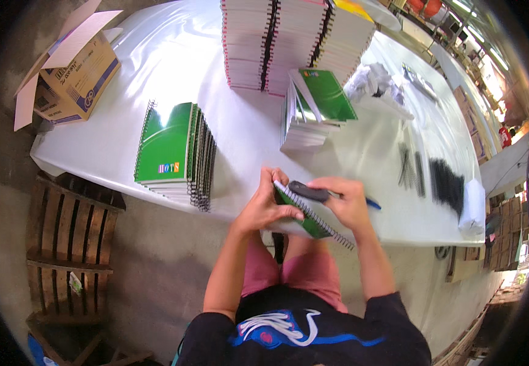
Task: The person binds green notebooks by sliding a black spiral binding through the punched holes by hand, then uses pliers to trim and crimp the ends of the binding.
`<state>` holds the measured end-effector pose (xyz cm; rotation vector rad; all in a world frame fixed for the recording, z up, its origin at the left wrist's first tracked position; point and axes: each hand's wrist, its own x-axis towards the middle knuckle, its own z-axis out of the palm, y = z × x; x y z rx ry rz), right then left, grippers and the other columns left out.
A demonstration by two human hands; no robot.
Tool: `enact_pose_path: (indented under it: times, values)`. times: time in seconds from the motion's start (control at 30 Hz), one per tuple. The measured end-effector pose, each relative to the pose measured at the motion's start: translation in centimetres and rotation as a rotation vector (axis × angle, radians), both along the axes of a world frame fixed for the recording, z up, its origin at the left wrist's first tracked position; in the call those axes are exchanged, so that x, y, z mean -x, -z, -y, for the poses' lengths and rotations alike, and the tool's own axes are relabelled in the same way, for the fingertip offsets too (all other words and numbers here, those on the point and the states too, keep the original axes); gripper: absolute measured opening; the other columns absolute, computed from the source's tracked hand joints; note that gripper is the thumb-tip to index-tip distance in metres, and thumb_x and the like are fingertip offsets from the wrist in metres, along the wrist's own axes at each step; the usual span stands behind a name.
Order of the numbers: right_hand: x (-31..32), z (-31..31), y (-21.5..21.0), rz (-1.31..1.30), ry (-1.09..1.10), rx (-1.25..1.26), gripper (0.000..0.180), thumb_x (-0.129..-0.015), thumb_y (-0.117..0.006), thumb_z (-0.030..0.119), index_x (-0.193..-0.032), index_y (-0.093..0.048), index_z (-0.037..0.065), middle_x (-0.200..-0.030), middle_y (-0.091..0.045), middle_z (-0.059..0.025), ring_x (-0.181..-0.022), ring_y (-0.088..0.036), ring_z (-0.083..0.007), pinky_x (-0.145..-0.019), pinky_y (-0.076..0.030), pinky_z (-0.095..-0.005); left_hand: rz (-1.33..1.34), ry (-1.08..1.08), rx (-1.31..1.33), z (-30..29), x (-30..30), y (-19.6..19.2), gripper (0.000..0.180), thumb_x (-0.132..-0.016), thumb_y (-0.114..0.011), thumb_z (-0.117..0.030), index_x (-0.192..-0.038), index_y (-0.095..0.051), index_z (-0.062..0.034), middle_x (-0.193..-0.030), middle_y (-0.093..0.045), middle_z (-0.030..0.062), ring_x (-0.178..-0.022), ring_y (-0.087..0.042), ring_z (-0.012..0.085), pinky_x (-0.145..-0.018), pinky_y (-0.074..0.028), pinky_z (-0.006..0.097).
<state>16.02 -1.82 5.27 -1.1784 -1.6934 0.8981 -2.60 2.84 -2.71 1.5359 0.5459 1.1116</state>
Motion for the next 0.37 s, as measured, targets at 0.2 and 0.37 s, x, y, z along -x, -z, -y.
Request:
enact_pose_path:
  times: [0.2,0.37]
  values:
    - [0.5,-0.8,0.5,0.188,0.041,-0.002,0.030,-0.070,-0.061,-0.006,-0.095,-0.072,0.006,-0.093,-0.070,-0.0131,-0.083,-0.068,-0.0227,-0.076,-0.052,-0.0287,0.045,0.009,0.039,-0.1,-0.2,0.5,0.079,-0.056,-0.091,-0.014,-0.097,-0.023,-0.0094,-0.093,-0.032,0.0060,-0.087,-0.035,0.0168,-0.083,-0.034,0.027]
    - [-1.6,-0.3,-2.1,0.244,0.375,-0.291,0.028,-0.078,-0.058,-0.004,-0.099,-0.072,0.008,-0.100,-0.069,-0.0145,-0.089,-0.067,-0.0230,-0.081,-0.051,-0.0271,0.007,-0.020,0.086,0.6,0.4,0.3,0.063,-0.068,-0.084,-0.017,-0.097,-0.028,-0.0096,-0.095,-0.032,0.0055,-0.088,-0.035,0.0153,-0.084,-0.033,0.026]
